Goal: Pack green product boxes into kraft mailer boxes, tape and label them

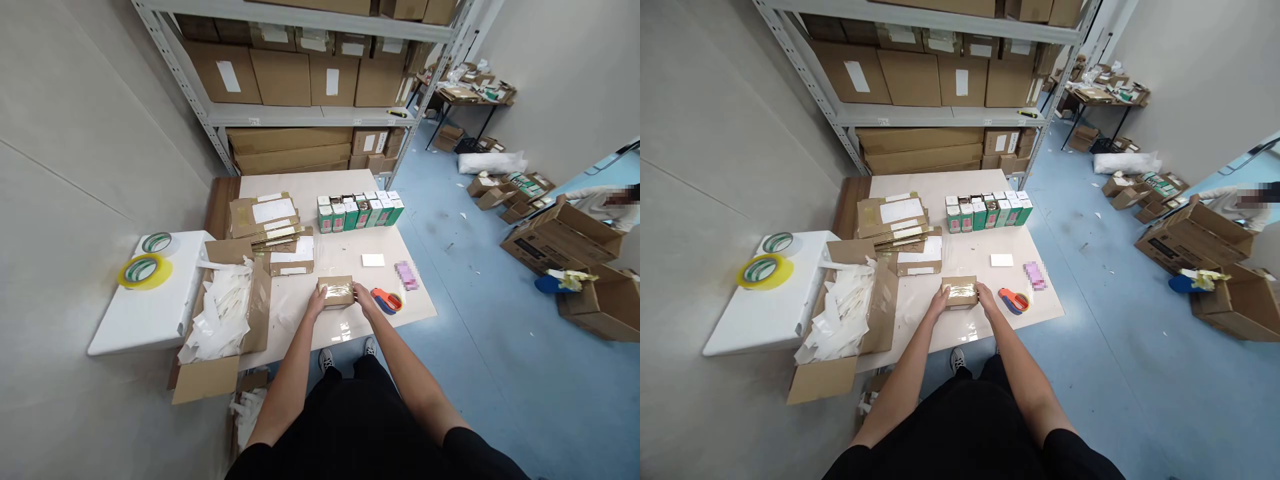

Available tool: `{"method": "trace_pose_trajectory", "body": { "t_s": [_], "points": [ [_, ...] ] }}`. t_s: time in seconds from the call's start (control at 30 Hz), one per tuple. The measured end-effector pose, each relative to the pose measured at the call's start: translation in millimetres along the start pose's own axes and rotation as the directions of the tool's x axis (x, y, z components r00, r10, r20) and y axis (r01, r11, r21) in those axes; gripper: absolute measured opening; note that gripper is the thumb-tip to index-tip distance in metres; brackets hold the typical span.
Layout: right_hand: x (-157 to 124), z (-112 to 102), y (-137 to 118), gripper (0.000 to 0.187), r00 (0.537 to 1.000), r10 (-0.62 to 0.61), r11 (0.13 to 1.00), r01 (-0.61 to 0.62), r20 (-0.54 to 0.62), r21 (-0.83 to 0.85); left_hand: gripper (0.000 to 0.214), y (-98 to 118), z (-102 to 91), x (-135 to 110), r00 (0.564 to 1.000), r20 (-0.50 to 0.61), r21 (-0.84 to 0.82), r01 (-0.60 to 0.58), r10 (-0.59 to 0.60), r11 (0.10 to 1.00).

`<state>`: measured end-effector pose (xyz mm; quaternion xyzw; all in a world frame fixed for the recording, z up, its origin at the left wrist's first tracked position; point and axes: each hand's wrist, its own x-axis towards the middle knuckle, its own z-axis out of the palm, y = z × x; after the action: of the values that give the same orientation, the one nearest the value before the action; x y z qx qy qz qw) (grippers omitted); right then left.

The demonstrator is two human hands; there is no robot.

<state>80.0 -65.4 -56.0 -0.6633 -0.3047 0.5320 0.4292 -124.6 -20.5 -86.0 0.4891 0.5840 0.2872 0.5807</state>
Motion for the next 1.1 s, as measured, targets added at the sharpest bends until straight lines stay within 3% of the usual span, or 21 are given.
{"method": "trace_pose_trajectory", "body": {
  "t_s": [0.1,0.2,0.43,0.63,0.9,1.0,1.1],
  "points": [
    [-5.0,-14.7,-7.0,0.058,0.999,-0.024,0.994,0.026,-0.023,0.111,0.068,4.5,8.3,3.5,0.990,0.059,-0.205,-0.111,0.125,0.972],
    [-7.9,-32.2,-12.7,0.054,0.994,-0.078,0.991,0.085,-0.071,0.100,0.077,10.6,14.6,10.0,0.983,0.082,-0.294,-0.136,0.167,0.946],
    [2.2,-57.1,-5.5,0.067,1.000,0.000,0.996,0.002,-0.012,0.088,0.079,11.5,29.5,23.6,0.992,-0.123,-0.221,-0.001,-0.026,0.975],
    [25.0,-84.4,3.2,0.073,0.998,-0.048,0.996,0.050,-0.033,0.075,0.062,21.2,57.1,37.5,0.981,-0.195,-0.078,-0.006,-0.010,0.997],
    [78.5,-132.8,-21.4,0.069,0.989,-0.119,0.993,0.118,-0.083,-0.026,0.056,57.4,107.8,61.5,0.994,-0.083,0.069,-0.067,0.073,0.995],
    [110.7,-151.2,-27.7,0.069,0.988,-0.095,0.995,0.091,-0.123,-0.038,0.057,59.7,120.0,73.5,0.996,-0.048,0.220,-0.066,0.078,0.973],
    [147.5,-167.1,-25.6,0.069,0.984,-0.013,0.998,0.002,-0.176,-0.067,0.062,49.4,130.3,77.6,0.998,0.010,0.449,-0.053,0.054,0.892]
  ]
}}
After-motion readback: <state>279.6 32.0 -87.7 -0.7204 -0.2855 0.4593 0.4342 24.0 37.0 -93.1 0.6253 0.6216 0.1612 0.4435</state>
